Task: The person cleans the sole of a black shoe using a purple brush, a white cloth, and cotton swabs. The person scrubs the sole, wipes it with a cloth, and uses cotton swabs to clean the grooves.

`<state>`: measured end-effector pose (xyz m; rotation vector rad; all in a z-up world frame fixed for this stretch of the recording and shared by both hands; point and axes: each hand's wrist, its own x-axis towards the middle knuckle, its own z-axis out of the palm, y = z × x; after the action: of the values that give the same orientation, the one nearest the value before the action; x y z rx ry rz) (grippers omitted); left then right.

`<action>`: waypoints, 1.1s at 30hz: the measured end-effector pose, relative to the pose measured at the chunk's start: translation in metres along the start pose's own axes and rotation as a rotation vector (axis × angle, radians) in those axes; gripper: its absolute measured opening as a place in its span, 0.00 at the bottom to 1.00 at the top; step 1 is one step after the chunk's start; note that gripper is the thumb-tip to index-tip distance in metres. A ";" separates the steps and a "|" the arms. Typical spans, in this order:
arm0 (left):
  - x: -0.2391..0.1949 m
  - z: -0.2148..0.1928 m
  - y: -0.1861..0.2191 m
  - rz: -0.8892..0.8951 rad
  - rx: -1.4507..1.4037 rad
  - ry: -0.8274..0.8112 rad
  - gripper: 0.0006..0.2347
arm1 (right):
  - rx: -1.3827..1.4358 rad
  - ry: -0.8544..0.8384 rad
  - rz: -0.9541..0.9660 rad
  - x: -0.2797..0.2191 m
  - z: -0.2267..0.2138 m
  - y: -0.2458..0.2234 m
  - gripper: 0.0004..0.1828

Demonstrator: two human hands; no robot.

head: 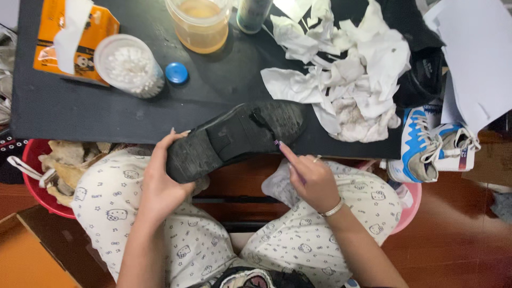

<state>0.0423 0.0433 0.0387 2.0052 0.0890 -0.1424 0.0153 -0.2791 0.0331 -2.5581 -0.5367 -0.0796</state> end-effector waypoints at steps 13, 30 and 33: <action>-0.007 0.008 -0.006 0.171 0.090 0.021 0.33 | -0.106 0.241 0.220 -0.031 0.052 -0.029 0.23; -0.016 0.016 -0.006 0.125 0.142 0.089 0.34 | -0.002 0.330 0.556 -0.026 0.061 -0.011 0.20; -0.013 0.017 -0.004 0.142 0.129 0.084 0.33 | -0.048 0.370 0.172 -0.043 0.072 -0.043 0.19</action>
<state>0.0280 0.0293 0.0299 2.1389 -0.0095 0.0283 -0.0450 -0.2243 -0.0151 -2.5380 -0.1745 -0.4981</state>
